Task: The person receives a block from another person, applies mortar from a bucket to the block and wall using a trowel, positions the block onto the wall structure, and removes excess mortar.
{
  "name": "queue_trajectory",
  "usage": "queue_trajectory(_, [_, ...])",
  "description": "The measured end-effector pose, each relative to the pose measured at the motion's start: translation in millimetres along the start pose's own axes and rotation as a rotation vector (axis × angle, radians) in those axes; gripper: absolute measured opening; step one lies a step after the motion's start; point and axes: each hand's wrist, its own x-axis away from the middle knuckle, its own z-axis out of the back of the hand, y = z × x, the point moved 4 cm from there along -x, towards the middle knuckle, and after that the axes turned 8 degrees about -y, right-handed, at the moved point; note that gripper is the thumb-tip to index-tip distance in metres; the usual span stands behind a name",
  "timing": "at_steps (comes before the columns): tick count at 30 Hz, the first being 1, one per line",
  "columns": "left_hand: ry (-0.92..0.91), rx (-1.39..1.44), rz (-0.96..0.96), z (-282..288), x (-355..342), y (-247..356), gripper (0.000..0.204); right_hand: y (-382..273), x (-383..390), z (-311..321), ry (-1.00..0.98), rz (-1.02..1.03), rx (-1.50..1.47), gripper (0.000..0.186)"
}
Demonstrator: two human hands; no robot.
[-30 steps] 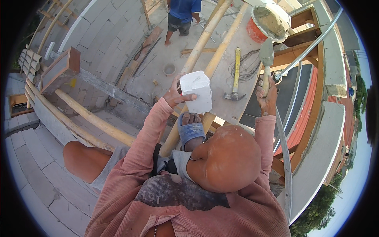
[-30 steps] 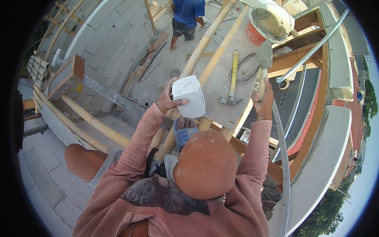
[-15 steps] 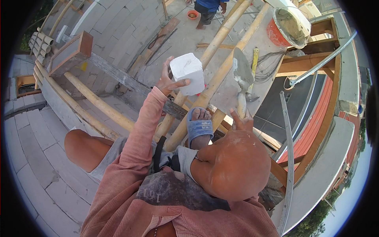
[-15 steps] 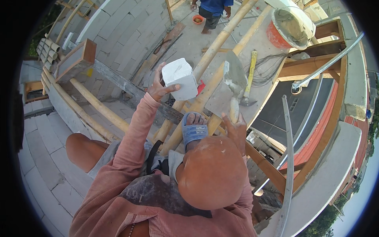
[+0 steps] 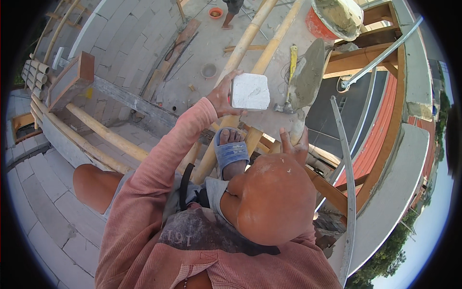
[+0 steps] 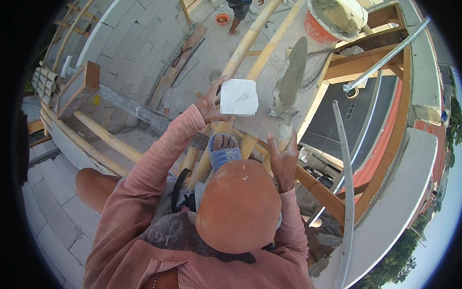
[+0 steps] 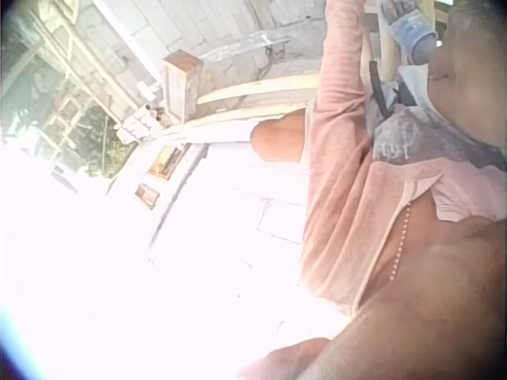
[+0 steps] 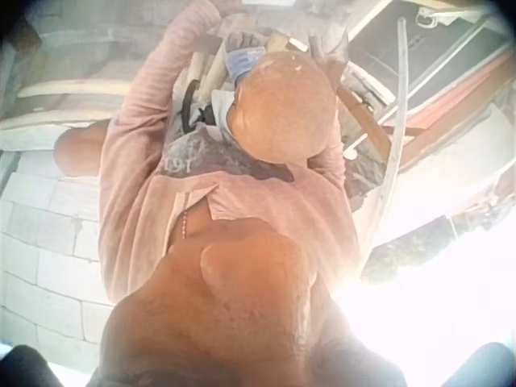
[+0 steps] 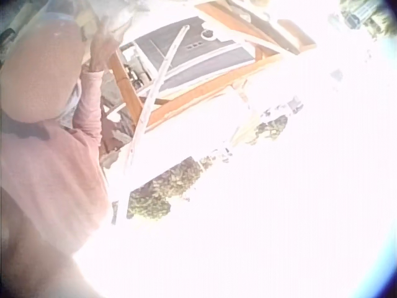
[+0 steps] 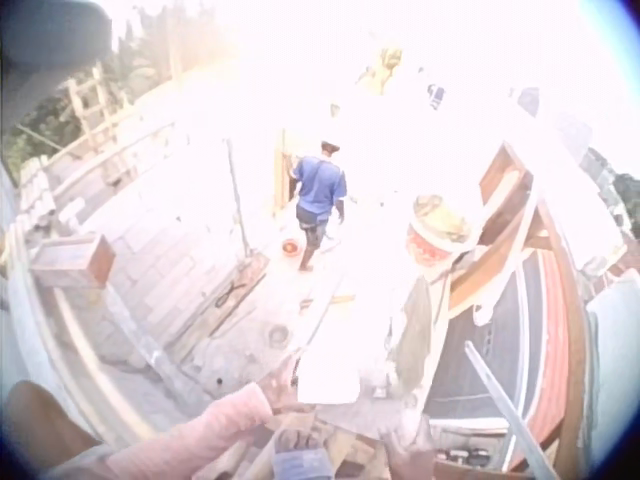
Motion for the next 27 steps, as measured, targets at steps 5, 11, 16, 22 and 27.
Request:
queue_trajectory(5, [-0.119, -0.107, -0.032, 2.3, -9.9, 3.2, 0.123, 8.1, 10.7, -7.7, -0.09, -0.01, 0.093, 0.05])
queue_trajectory(11, [-0.115, -0.114, 0.038, 8.1, -1.9, 0.4, 0.121, -87.8, 12.7, 12.0, 0.082, -0.073, -0.025, 0.049])
queue_trajectory(16, [-0.128, -0.117, 0.025, 4.8, -6.4, 1.7, 0.122, -40.5, 31.3, -12.9, 0.146, 0.047, 0.114, 0.049])
queue_trajectory(22, [-0.158, -0.066, -0.018, 1.7, -16.0, 2.1, 0.122, -15.1, 39.6, -15.5, -0.061, -0.159, 0.048, 0.046])
queue_trajectory(27, [-0.141, -0.042, -0.007, 13.9, -6.5, -18.3, 0.123, -86.6, 19.7, 22.2, 0.156, -0.011, -0.127, 0.047])
